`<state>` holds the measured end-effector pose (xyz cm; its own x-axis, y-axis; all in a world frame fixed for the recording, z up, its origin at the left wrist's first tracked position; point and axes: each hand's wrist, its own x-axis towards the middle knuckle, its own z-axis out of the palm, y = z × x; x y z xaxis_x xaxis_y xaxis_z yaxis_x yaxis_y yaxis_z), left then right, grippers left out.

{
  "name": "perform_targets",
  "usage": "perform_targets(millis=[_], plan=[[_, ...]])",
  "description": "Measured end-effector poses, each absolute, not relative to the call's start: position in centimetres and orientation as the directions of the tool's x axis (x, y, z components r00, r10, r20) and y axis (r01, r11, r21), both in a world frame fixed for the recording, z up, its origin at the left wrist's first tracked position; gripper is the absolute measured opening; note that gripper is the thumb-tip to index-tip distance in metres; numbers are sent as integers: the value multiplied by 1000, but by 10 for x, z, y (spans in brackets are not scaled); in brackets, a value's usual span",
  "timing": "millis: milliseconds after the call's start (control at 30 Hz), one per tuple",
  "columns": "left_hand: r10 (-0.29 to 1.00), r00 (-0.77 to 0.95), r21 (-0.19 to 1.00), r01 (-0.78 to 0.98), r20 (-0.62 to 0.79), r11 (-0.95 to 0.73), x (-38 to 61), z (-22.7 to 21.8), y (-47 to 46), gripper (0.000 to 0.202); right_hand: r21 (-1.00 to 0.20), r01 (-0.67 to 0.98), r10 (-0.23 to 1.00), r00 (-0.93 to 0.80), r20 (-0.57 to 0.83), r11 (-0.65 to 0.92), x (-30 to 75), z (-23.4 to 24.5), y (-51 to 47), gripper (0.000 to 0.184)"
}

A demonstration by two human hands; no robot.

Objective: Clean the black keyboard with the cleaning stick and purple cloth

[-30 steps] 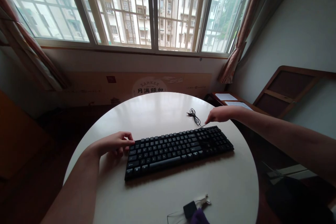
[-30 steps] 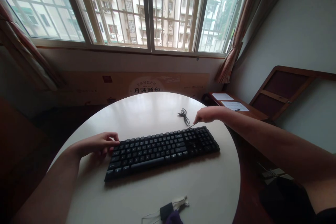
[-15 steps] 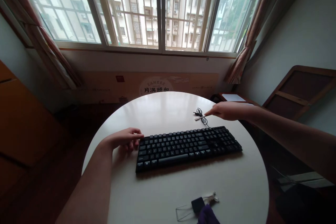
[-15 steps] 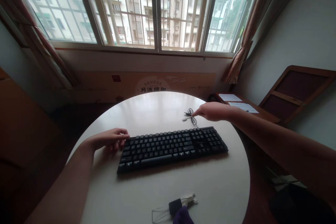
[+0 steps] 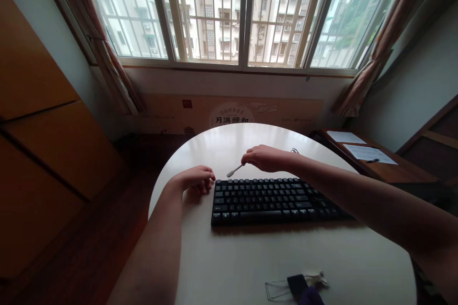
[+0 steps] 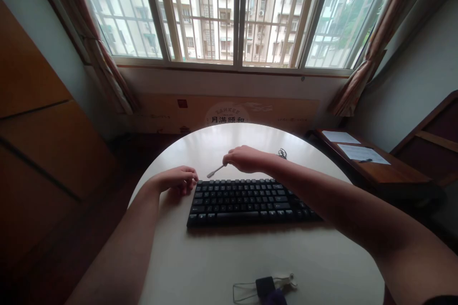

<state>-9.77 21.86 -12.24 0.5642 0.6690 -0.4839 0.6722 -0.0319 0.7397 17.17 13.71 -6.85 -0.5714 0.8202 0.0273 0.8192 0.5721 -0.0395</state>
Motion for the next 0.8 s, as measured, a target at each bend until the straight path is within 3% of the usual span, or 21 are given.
perform_targets(millis=[100,267,367,467,600,800], plan=[[772,484,722,690,-412,-48,-98,-126,223,17,-112,772,779,-625,47,626,160,-78,156,29],[919,322,714,697,-228,-67,-102,-137,236,22,-331,701,750,-661,28,631,138,-84,174,32],[960,247,696,712,-132,-88,-105,-142,244,24,-376,627,686,-727,30,682,121,-76,171,33],[981,182,686,722,-62,-91,-107,-145,249,26,-338,511,547,-837,13,790,100,-63,159,33],[996,83,682,729,-15,-51,-108,-148,251,27,-198,430,421,-903,-88,881,67,-57,141,33],[999,-51,654,756,18,27,-111,-152,253,28,-29,471,458,-868,-190,881,45,-67,151,25]])
